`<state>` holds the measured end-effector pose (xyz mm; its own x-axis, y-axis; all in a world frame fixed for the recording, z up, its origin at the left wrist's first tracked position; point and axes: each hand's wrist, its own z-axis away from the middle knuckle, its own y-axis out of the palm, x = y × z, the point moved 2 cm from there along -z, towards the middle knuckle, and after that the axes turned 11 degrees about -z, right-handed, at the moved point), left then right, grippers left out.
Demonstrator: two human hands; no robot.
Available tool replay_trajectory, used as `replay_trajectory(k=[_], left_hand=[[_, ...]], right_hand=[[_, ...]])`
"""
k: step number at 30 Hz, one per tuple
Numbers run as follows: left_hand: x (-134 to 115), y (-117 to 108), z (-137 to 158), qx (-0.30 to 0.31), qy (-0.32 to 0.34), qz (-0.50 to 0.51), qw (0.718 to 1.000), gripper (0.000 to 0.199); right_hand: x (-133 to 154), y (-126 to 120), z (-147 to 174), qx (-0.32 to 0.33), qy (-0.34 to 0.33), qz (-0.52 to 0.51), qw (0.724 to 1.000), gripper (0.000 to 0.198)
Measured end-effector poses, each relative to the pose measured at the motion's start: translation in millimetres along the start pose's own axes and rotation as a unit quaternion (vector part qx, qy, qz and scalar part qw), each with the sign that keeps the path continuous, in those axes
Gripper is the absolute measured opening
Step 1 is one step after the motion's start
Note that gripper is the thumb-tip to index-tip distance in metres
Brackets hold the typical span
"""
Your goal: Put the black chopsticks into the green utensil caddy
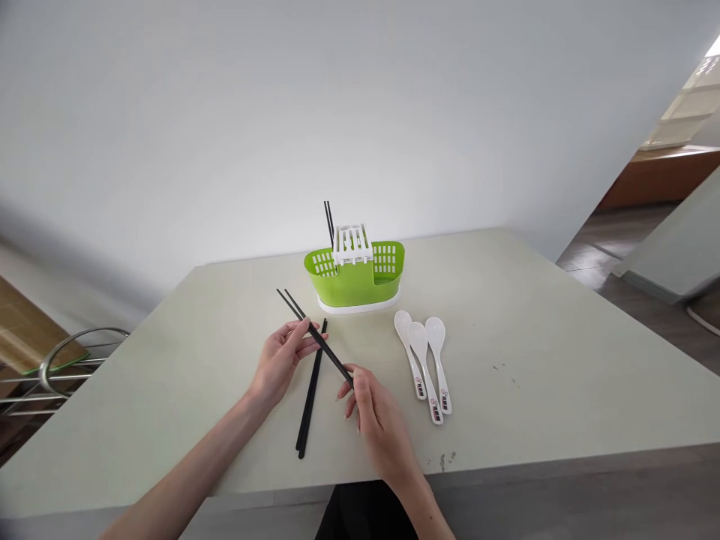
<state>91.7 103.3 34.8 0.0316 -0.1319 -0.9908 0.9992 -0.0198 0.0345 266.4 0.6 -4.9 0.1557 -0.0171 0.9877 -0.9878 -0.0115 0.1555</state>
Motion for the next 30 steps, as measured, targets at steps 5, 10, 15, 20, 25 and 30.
replay_trajectory(k=[5, 10, 15, 20, 25, 30], left_hand=[[18, -1, -3, 0.029, -0.025, 0.026, 0.999, 0.044], [29, -6, -10, 0.069, -0.040, 0.050, 0.996, 0.046], [32, -9, -14, 0.083, -0.050, 0.063, 0.993, 0.043], [33, -9, -14, 0.093, -0.050, 0.069, 0.992, 0.040], [32, -10, -14, 0.095, -0.047, 0.067, 0.992, 0.038], [35, -10, -15, 0.091, -0.044, 0.064, 0.993, 0.037]], right_hand=[[-5, -1, 2, -0.010, -0.008, 0.115, 0.993, 0.049], [-4, 0, 2, -0.009, -0.038, 0.162, 0.986, 0.047], [-4, 1, 1, -0.015, -0.035, 0.164, 0.986, 0.046], [-5, 0, 2, -0.029, -0.038, 0.160, 0.986, 0.045], [-8, -1, 3, -0.040, -0.036, 0.157, 0.986, 0.045], [-8, -1, 1, -0.046, -0.037, 0.149, 0.987, 0.047]])
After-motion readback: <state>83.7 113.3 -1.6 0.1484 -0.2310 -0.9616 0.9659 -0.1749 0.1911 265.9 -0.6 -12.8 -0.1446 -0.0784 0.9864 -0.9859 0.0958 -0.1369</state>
